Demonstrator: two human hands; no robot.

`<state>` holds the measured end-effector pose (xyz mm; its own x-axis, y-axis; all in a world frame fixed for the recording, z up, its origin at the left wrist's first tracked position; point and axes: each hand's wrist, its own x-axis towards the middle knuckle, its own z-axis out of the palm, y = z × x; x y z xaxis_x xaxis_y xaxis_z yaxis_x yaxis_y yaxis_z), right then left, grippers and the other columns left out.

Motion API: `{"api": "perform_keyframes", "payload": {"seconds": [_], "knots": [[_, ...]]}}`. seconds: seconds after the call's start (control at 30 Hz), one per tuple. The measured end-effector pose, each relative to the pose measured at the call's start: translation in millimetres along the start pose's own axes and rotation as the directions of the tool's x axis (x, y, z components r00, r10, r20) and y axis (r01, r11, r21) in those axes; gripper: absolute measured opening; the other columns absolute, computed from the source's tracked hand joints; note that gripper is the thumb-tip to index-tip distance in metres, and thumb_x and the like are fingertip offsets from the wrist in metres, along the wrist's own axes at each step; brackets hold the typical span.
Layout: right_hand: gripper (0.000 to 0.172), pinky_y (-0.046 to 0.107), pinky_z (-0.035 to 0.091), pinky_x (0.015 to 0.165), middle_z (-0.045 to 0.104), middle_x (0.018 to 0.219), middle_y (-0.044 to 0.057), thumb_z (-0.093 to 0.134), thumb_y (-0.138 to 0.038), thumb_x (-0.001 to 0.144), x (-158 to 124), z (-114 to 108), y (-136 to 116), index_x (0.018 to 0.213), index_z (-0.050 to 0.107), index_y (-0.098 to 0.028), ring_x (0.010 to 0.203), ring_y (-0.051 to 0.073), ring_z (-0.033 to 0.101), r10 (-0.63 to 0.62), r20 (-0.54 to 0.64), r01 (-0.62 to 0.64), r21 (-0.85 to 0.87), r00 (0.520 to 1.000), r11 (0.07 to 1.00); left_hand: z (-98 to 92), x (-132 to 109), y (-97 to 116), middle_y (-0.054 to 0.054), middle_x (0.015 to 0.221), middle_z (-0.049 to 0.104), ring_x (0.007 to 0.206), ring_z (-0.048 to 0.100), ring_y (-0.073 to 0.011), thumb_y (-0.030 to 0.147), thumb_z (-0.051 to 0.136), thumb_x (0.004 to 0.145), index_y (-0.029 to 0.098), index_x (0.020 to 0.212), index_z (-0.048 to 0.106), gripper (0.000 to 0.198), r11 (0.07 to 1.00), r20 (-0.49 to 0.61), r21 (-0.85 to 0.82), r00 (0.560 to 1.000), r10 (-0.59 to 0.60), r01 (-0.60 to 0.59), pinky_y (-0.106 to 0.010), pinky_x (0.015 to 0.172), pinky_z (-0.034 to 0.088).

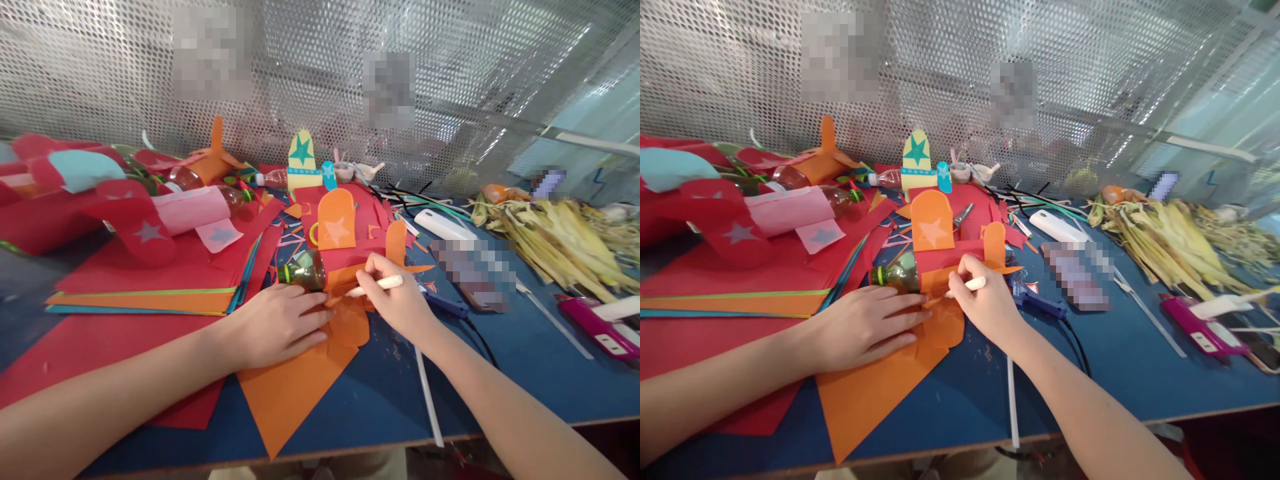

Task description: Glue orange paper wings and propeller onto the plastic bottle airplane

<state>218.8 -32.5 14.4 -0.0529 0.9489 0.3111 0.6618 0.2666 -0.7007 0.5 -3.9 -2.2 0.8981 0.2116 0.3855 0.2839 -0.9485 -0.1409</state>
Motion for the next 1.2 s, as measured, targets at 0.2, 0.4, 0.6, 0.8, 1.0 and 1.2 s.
{"api": "perform_keyframes", "payload": {"seconds": [0.2, 0.4, 0.6, 0.8, 1.0, 1.2], "knots": [[0.027, 0.023, 0.028, 0.047, 0.035, 0.051, -0.007, 0.046, -0.03, 0.085, 0.1, -0.8, -2.1, 0.064, 0.031, -0.024, 0.046, 0.011, 0.041, 0.018, -0.001, -0.018, -0.003, 1.0, 1.0, -0.1, -0.1, 0.1, -0.009, 0.113, 0.071, 0.076, 0.064, -0.0187, 0.033, 0.038, 0.098, 0.018, 0.111, 0.066, 0.034, 1.0, 0.011, -0.013, 1.0, -0.006, 0.006, -0.032, 0.066, 0.053], [0.027, 0.023, 0.026, 0.046, 0.033, 0.051, -0.007, 0.045, -0.032, 0.087, -0.9, -1.1, -1.7, 0.065, 0.031, -0.024, 0.044, 0.011, 0.04, 0.032, 0.018, -0.032, 0.016, 0.999, 0.999, 0.2, -0.1, -0.1, -0.009, 0.113, 0.07, 0.078, 0.064, -0.0191, 0.033, 0.038, 0.098, 0.018, 0.113, 0.066, 0.035, 1.0, 0.017, -0.011, 1.0, -0.01, 0.01, -0.033, 0.067, 0.053], [0.026, 0.024, 0.028, 0.048, 0.036, 0.052, -0.007, 0.047, -0.031, 0.086, -0.3, -0.3, -1.2, 0.066, 0.031, -0.024, 0.046, 0.011, 0.039, 0.01, -0.006, -0.011, -0.014, 1.0, 1.0, 0.0, 0.1, 0.5, -0.008, 0.113, 0.071, 0.078, 0.064, -0.0196, 0.032, 0.037, 0.099, 0.017, 0.113, 0.066, 0.035, 1.0, 0.006, -0.014, 1.0, -0.004, 0.004, -0.034, 0.067, 0.054], [0.027, 0.023, 0.029, 0.048, 0.036, 0.052, -0.007, 0.047, -0.031, 0.086, -0.4, -0.4, -0.9, 0.066, 0.031, -0.024, 0.046, 0.01, 0.038, 0.008, 0.004, -0.009, 0.001, 1.0, 1.0, -0.1, 0.1, 0.2, -0.009, 0.113, 0.071, 0.078, 0.065, -0.0195, 0.032, 0.038, 0.098, 0.017, 0.112, 0.066, 0.035, 1.0, 0.007, -0.005, 1.0, -0.001, 0.001, -0.033, 0.067, 0.054], [0.027, 0.023, 0.029, 0.047, 0.037, 0.051, -0.007, 0.046, -0.031, 0.086, -0.4, -0.2, -1.4, 0.066, 0.031, -0.024, 0.045, 0.01, 0.038, 0.004, 0.005, -0.004, -0.005, 1.0, 1.0, -0.1, -0.1, 0.1, -0.01, 0.113, 0.07, 0.078, 0.064, -0.0183, 0.032, 0.037, 0.099, 0.018, 0.111, 0.067, 0.035, 1.0, 0.01, 0.006, 1.0, 0.001, -0.002, -0.032, 0.068, 0.054], [0.027, 0.023, 0.028, 0.049, 0.035, 0.052, -0.007, 0.046, -0.03, 0.086, -0.3, -0.3, -0.7, 0.065, 0.031, -0.024, 0.047, 0.01, 0.038, -0.005, 0.008, 0.005, -0.011, 1.0, 1.0, -0.1, 0.5, -0.2, -0.01, 0.112, 0.071, 0.078, 0.064, -0.0189, 0.032, 0.037, 0.099, 0.017, 0.111, 0.067, 0.035, 1.0, 0.005, 0.0, 1.0, -0.001, 0.001, -0.032, 0.067, 0.054]]}}
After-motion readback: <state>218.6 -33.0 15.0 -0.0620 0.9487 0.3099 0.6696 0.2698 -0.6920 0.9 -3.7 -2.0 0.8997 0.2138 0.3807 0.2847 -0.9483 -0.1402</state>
